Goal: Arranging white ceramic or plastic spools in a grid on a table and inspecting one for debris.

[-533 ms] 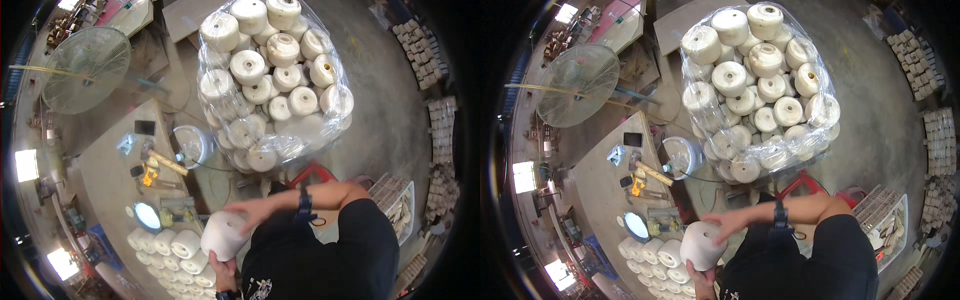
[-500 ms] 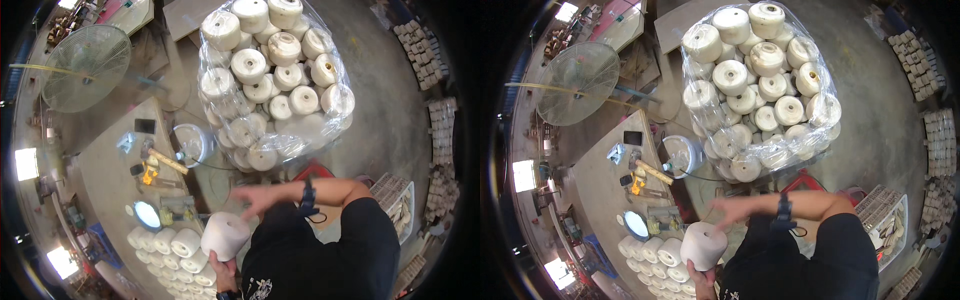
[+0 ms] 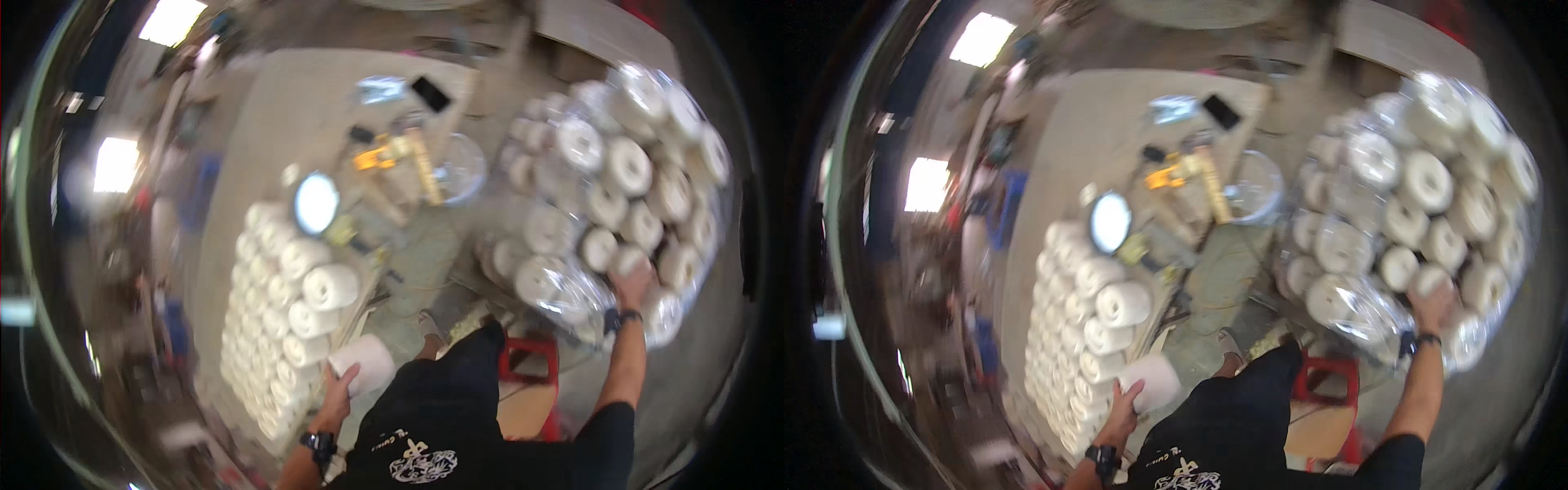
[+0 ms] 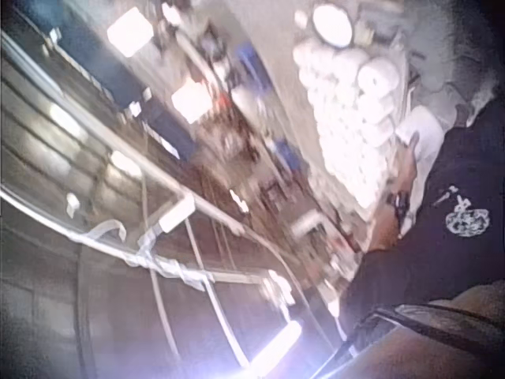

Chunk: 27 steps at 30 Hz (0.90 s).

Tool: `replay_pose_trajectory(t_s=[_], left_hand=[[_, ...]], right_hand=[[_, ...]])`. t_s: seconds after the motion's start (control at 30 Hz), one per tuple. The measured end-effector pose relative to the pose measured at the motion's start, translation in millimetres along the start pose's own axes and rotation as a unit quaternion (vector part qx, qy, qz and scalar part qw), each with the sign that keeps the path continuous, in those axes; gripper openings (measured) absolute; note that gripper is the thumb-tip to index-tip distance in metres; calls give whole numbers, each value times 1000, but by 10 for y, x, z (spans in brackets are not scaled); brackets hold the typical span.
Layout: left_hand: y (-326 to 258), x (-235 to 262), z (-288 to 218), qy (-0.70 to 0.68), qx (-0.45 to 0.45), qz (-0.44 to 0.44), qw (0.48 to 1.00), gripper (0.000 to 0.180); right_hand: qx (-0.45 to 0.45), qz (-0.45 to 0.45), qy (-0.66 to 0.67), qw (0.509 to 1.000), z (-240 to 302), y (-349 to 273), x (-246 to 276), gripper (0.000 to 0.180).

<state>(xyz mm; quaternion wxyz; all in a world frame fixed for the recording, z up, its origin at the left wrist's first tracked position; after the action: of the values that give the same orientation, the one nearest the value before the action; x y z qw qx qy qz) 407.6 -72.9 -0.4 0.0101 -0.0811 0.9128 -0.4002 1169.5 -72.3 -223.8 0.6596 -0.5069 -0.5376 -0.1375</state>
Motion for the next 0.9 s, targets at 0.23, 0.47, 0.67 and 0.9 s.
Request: replay_pose_trajectory(t_s=[0.23, 0.47, 0.67, 0.9], left_hand=[[-220, 255, 359, 6, 3, -75, 997, 101], [-425, 403, 737, 13, -2, -98, 995, 120], [-398, 821, 1527, 30, -7, -123, 992, 126], [-650, 1204, 2470, -46, -5, -188, 981, 135]], right_hand=[[7, -19, 118, 993, 153, 66, 180, 112], [85, -52, 562, 821, -86, -40, 138, 96], [132, -69, 669, 729, 674, -946, 481, 88], [297, 486, 593, 570, 2639, -3132, -174, 67]])
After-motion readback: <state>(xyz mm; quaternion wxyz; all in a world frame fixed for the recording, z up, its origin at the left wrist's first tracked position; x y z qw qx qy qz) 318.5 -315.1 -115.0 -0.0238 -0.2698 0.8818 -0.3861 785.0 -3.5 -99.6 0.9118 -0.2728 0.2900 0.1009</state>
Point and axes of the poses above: each hand's wrist, its own y-axis towards the middle knuckle, its own x-axis out of the back of the hand, z = x × y, the point moved 7 cm from there along y, towards the middle knuckle, and after that the axes turned 14 degrees about z, right-handed, at the moved point
